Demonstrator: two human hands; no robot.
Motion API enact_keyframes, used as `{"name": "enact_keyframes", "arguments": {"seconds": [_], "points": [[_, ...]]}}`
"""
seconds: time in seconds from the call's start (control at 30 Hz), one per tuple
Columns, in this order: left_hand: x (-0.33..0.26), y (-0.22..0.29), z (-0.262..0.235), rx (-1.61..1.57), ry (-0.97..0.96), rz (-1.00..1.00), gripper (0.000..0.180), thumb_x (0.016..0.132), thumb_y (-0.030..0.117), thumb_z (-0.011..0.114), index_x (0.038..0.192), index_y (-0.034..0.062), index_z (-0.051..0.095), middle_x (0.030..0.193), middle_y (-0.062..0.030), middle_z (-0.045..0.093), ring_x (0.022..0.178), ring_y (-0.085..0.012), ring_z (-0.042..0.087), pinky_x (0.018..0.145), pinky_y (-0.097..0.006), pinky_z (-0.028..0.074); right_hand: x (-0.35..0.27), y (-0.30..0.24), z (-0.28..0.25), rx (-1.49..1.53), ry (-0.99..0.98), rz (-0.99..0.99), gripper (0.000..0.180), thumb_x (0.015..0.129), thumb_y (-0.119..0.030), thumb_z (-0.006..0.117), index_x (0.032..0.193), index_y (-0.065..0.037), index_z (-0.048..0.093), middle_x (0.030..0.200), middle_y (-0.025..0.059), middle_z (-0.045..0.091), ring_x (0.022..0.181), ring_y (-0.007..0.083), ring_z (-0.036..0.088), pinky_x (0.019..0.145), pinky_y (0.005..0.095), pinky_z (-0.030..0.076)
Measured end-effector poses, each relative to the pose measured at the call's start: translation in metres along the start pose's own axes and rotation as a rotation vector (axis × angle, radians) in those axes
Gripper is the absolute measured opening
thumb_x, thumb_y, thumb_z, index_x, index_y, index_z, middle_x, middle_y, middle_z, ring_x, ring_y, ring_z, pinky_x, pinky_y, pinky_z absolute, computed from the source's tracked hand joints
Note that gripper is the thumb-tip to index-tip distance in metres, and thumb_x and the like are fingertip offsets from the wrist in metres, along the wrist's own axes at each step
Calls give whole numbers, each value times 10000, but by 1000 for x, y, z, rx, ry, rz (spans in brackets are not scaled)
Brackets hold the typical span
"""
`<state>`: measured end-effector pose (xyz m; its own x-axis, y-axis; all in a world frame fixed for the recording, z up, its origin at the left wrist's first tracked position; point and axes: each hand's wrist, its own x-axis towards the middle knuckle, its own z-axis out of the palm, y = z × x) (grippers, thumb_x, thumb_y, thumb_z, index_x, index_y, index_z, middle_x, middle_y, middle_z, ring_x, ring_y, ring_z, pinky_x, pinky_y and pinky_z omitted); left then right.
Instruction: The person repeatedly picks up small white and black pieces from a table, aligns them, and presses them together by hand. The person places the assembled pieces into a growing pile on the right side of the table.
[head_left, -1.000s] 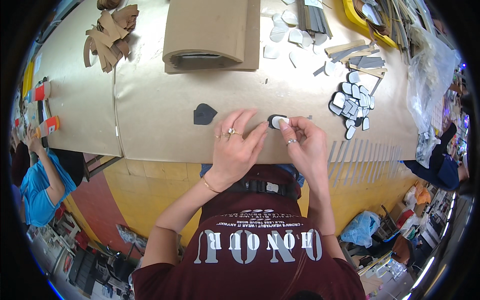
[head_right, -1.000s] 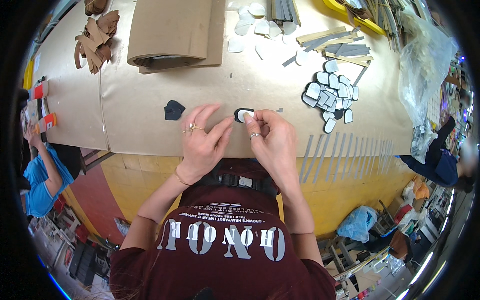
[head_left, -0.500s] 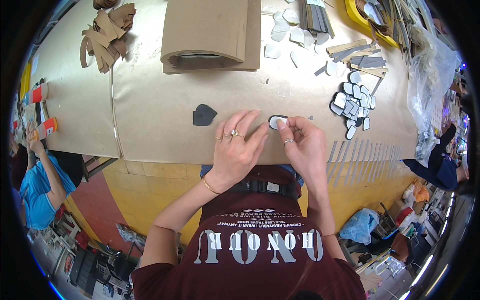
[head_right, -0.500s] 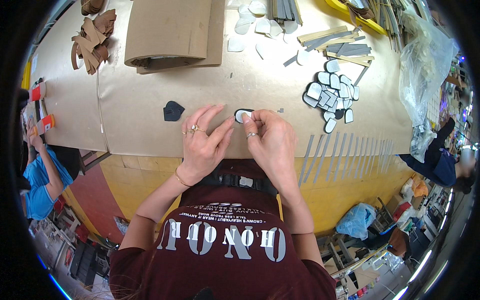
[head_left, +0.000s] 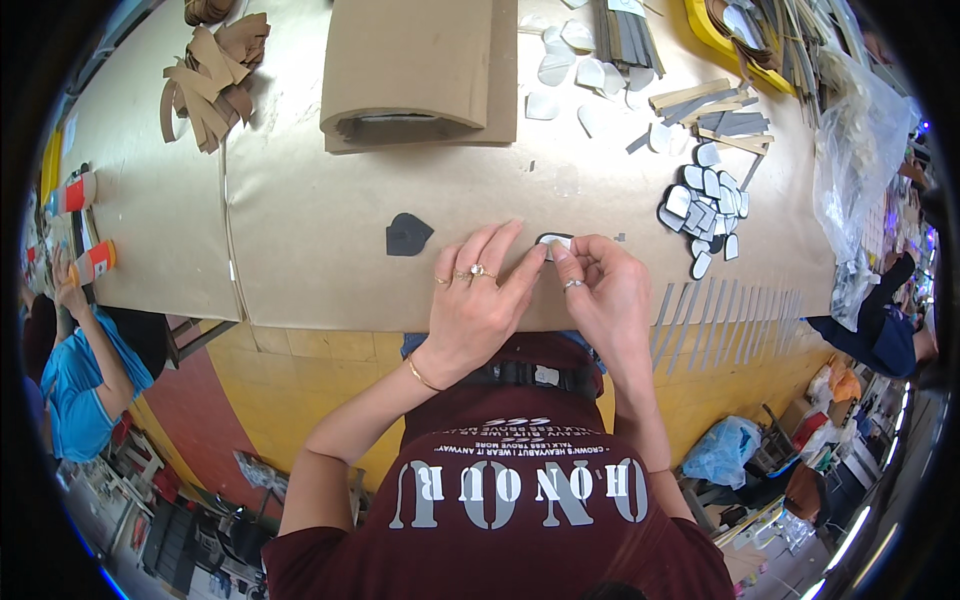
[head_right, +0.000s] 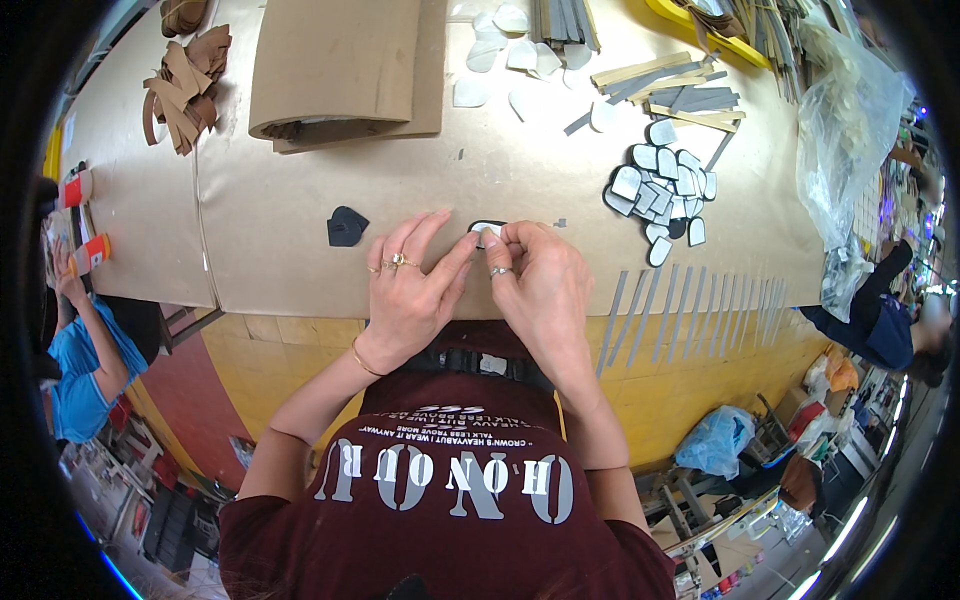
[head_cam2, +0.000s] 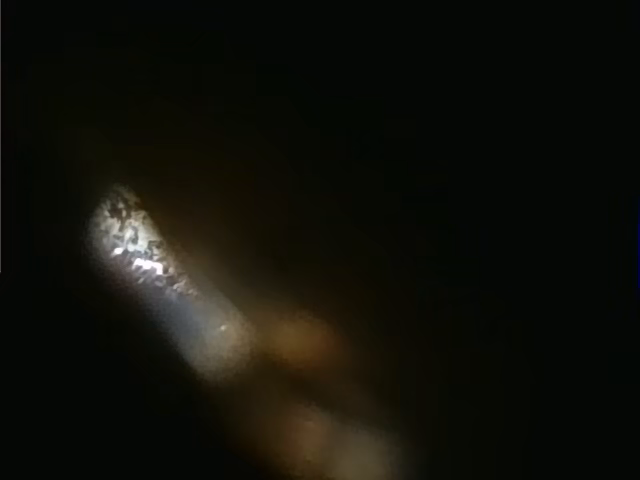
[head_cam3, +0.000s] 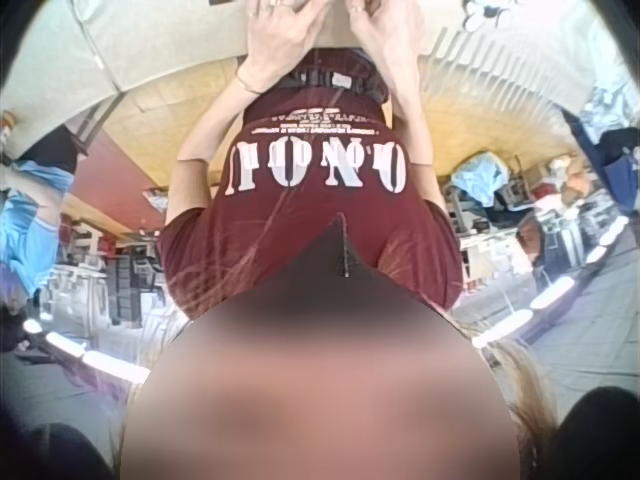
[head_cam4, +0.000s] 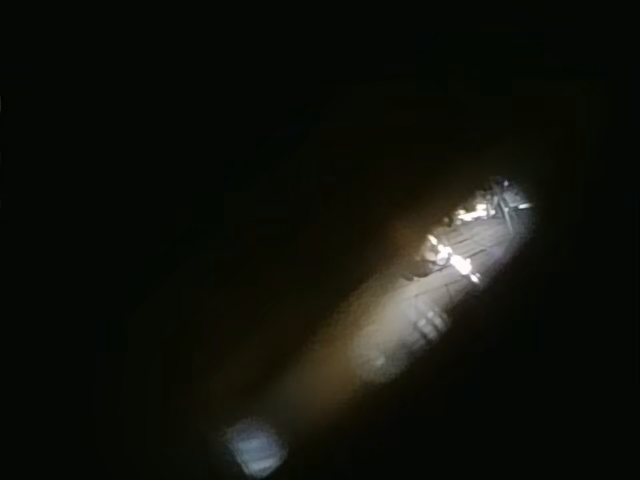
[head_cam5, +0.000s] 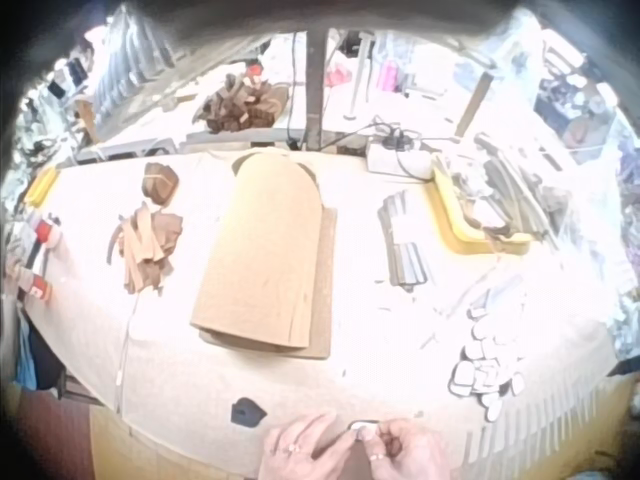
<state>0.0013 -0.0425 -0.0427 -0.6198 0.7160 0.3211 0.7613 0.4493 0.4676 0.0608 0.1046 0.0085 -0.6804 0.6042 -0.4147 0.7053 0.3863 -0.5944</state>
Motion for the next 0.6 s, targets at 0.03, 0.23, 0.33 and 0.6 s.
{"name": "enact_keyframes", "arguments": {"seconds": [0.03,0.23,0.33,0.6], "points": [[0,0,0,2,-6,0,341,804,152,738,1143,126,702,1306,-99,587,1179,-251,550,959,-386,388,0,1,0,19,4,-1,195,901,-205,713,884,-11,702,730,95,677,597,242,630,589,374,486],[0,0,0,7,-22,1,358,804,146,742,1159,135,703,1321,-96,583,1173,-253,549,955,-388,385,-2,6,4,140,72,-73,122,909,-70,713,929,47,683,674,16,627,554,39,483,493,230,388],[-1,0,1,0,-29,-9,388,819,150,745,1205,155,704,1343,-91,573,1184,-262,537,962,-393,364,-3,6,3,126,72,-52,126,905,-92,702,910,33,686,715,48,646,581,100,531,536,271,425],[0,-1,0,16,-27,12,384,780,132,740,1163,125,705,1325,-108,581,1171,-257,546,954,-388,395,-2,1,1,84,44,19,136,884,-144,698,876,-9,690,778,103,670,626,236,629,622,370,496]]}}
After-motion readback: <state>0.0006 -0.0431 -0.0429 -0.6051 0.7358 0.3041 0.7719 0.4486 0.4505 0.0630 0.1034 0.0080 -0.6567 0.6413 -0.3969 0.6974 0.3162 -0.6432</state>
